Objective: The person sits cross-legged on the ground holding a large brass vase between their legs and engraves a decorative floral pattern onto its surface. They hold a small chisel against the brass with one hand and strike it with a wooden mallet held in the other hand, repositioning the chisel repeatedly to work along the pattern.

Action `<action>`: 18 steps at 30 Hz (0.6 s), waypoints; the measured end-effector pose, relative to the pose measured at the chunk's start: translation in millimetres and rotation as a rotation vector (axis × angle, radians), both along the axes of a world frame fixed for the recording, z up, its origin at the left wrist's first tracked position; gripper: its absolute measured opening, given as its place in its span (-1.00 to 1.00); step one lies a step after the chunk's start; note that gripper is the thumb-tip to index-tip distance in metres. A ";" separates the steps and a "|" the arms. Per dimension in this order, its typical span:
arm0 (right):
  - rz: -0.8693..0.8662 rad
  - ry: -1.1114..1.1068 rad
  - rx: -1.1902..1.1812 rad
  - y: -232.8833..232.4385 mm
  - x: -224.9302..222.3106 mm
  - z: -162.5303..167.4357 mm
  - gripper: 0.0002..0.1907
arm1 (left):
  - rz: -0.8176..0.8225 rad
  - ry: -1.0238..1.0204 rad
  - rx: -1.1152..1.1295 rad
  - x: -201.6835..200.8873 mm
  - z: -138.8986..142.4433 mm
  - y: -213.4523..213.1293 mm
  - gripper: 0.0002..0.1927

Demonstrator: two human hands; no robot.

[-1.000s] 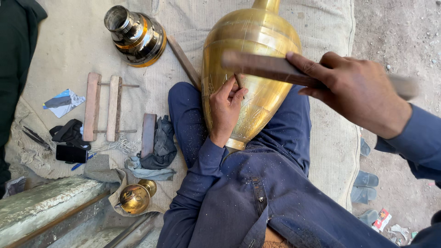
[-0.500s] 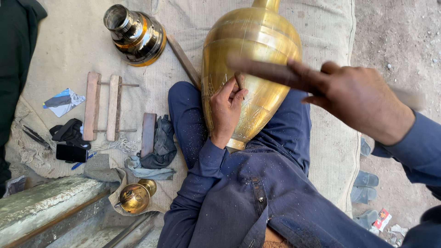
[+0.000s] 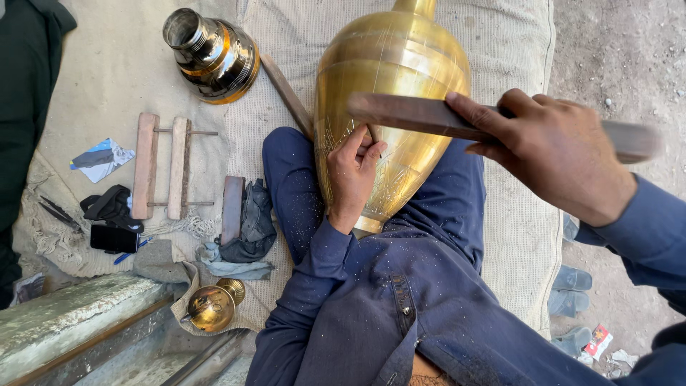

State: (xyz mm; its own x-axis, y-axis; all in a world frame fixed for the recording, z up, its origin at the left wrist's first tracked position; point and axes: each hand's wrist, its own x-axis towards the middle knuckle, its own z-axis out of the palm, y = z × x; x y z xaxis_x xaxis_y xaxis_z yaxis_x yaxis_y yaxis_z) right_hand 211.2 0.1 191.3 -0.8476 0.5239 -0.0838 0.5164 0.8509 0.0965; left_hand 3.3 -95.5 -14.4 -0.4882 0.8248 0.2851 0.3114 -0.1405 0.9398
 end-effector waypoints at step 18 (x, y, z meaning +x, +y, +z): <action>-0.063 0.016 -0.059 -16.1 0.0 -2.4 -0.25 | -0.049 0.042 0.008 -1.2 1.1 -9.5 -0.79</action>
